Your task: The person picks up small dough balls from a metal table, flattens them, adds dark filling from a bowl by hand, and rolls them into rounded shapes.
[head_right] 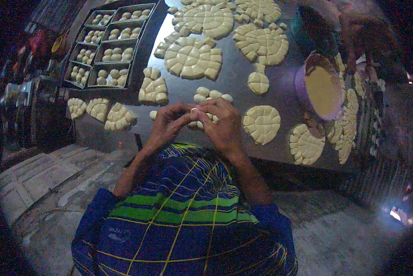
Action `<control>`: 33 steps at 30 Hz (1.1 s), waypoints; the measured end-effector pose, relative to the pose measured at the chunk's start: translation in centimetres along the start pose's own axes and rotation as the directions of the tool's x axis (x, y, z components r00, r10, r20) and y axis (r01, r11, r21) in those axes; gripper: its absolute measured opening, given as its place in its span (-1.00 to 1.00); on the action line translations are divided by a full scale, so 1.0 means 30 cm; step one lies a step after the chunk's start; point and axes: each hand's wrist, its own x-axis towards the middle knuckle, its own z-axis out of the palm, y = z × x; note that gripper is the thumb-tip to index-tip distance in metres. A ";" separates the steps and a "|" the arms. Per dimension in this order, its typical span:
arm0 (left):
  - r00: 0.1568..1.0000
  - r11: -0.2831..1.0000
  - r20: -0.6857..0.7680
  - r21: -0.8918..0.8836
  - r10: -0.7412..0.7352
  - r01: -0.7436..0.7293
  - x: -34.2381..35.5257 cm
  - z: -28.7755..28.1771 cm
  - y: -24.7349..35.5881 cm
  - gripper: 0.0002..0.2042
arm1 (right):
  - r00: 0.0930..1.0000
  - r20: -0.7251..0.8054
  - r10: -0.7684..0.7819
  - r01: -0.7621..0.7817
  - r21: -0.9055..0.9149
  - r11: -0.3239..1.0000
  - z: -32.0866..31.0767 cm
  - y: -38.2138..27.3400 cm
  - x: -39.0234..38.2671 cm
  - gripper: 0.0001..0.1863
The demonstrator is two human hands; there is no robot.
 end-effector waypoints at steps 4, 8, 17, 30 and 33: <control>0.989 0.996 -0.130 0.063 0.078 -0.070 -0.036 -0.046 -0.036 -0.85 | 0.991 0.074 0.115 -0.123 0.114 0.986 0.074 0.026 -0.013 -0.87; 0.993 1.000 -0.119 -0.025 0.006 -0.010 -0.085 -0.117 -0.090 -0.77 | 0.936 0.173 0.308 -0.340 0.209 0.917 0.185 0.021 -0.048 -0.83; 0.982 0.733 -0.113 -0.679 -0.152 0.035 -0.184 -0.336 -0.232 -0.26 | 0.903 0.273 0.330 -0.406 0.295 0.865 0.463 0.022 -0.109 -0.45; 0.937 0.810 -0.348 -0.561 -0.045 -0.169 -0.215 -0.542 -0.227 -0.52 | 0.912 0.175 -0.372 0.411 -0.405 0.817 0.683 0.187 -0.150 -0.74; 0.934 0.852 -0.353 -0.503 -0.048 -0.147 -0.215 -0.533 -0.206 -0.55 | 0.952 0.149 -0.268 0.300 -0.282 0.911 0.665 0.157 -0.163 -0.68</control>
